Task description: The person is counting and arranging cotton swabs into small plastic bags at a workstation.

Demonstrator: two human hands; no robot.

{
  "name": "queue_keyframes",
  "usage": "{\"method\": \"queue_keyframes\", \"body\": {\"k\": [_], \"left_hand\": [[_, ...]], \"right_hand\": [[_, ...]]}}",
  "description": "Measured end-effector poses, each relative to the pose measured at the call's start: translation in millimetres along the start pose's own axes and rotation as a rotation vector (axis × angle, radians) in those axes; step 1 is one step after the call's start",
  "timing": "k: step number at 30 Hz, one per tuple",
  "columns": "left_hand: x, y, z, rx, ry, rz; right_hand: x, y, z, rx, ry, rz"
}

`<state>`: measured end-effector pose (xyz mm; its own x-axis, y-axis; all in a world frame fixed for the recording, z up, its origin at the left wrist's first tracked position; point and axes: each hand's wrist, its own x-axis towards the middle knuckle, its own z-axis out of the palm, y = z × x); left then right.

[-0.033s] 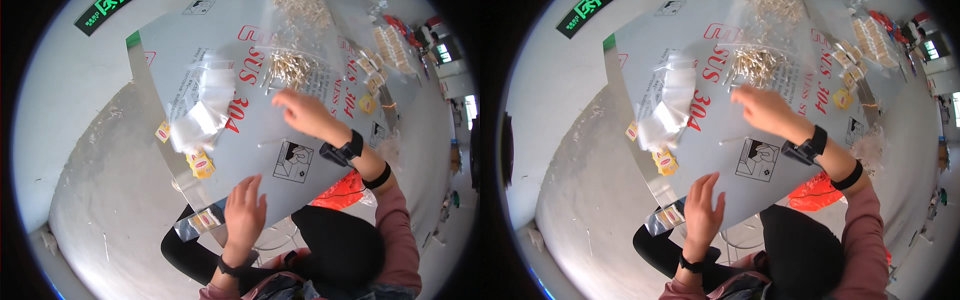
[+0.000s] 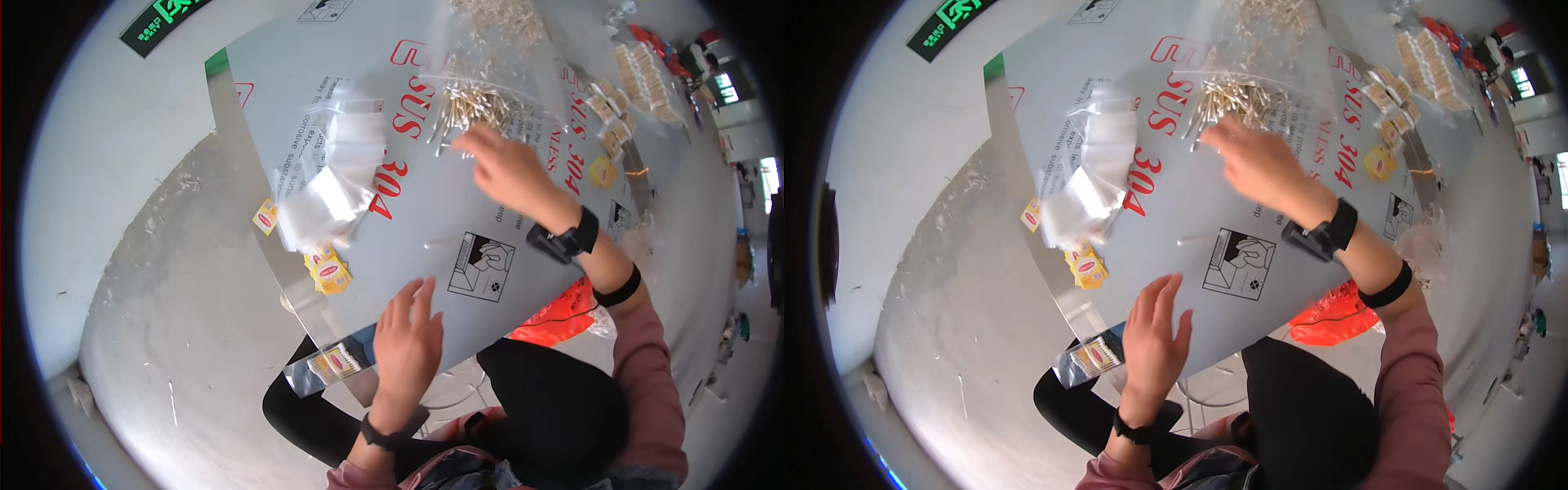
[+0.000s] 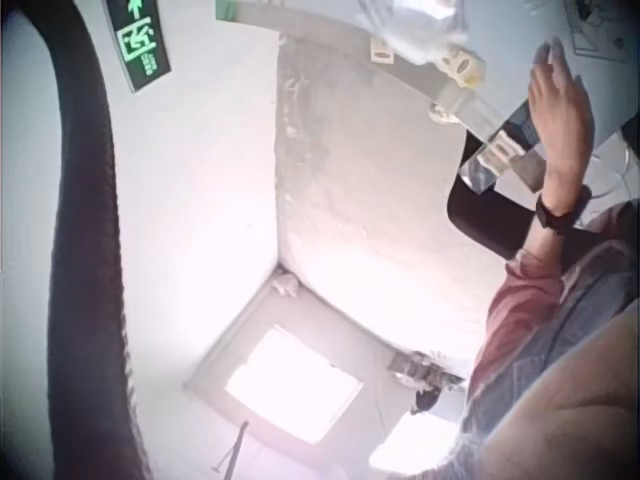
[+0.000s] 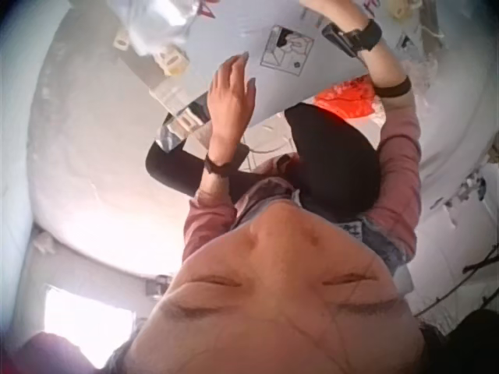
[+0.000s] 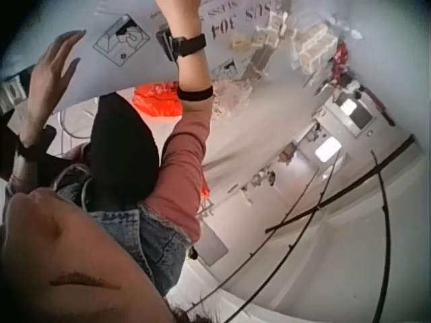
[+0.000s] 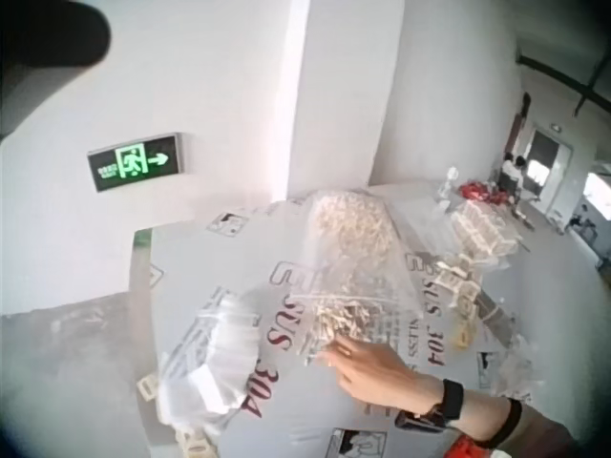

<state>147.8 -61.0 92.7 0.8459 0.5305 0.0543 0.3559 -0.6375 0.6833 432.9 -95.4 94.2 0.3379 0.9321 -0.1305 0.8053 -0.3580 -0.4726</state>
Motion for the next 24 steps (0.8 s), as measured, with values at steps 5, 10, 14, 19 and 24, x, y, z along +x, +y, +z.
{"method": "queue_keyframes", "body": {"k": [5,10,14,19,24], "left_hand": [[51,6,34,0.056,-0.02,-0.059],[63,-2,52,-0.038,0.018,-0.011],[60,-4,57,-0.064,0.046,-0.006],[45,-10,53,-0.064,0.087,0.012],[41,-9,49,-0.068,0.085,-0.04]], "right_hand": [[18,48,-9,-0.549,0.267,-0.254],[33,66,3,-0.432,0.354,-0.315],[26,62,6,-0.317,0.464,-0.406],[-17,11,16,-0.161,0.413,-0.38],[-54,-39,60,-0.028,0.15,-0.281]]}}
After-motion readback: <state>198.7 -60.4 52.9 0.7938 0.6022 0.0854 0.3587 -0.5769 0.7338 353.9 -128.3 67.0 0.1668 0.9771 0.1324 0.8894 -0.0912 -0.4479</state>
